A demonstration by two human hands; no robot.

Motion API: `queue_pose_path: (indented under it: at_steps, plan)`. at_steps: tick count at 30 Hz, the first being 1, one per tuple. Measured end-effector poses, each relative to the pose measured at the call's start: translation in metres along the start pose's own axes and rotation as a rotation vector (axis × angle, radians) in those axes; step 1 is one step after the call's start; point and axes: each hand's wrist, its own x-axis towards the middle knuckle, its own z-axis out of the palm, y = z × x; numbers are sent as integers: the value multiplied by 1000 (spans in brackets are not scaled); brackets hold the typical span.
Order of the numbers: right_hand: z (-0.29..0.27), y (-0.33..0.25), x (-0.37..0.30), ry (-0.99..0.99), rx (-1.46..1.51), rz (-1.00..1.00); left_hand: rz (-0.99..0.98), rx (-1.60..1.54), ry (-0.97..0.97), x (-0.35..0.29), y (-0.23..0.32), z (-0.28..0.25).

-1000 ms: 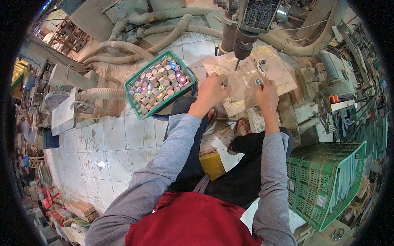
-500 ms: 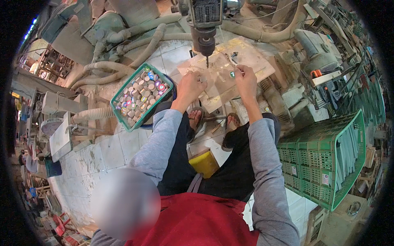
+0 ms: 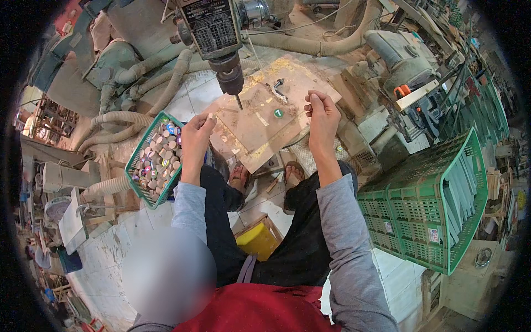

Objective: The recorder uses a drill press to drill holes in small, circular wooden blocks.

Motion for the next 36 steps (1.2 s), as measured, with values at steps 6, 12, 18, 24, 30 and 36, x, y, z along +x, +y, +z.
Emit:
queue_pose_path:
  at_steps: [6, 12, 18, 24, 30, 36]
  plan:
    - [5, -4, 1, -10, 30, 1, 22, 110, -31, -5, 17, 1]
    - [4, -5, 0, -23, 67, -44, 29, 259, -195, -5, 14, 17]
    - [3, -4, 0, -17, 41, -88, 201, 484, -203, -6, 4, 34]
    - [10, -13, -8, -37, 58, -106, 229, 469, -210, -8, 3, 37]
    - [33, -70, 14, -81, 127, -274, 237, 396, -191, 4, -4, 49]
    - [81, -195, 74, -230, 107, -509, 245, 339, -138, 14, -17, 64]
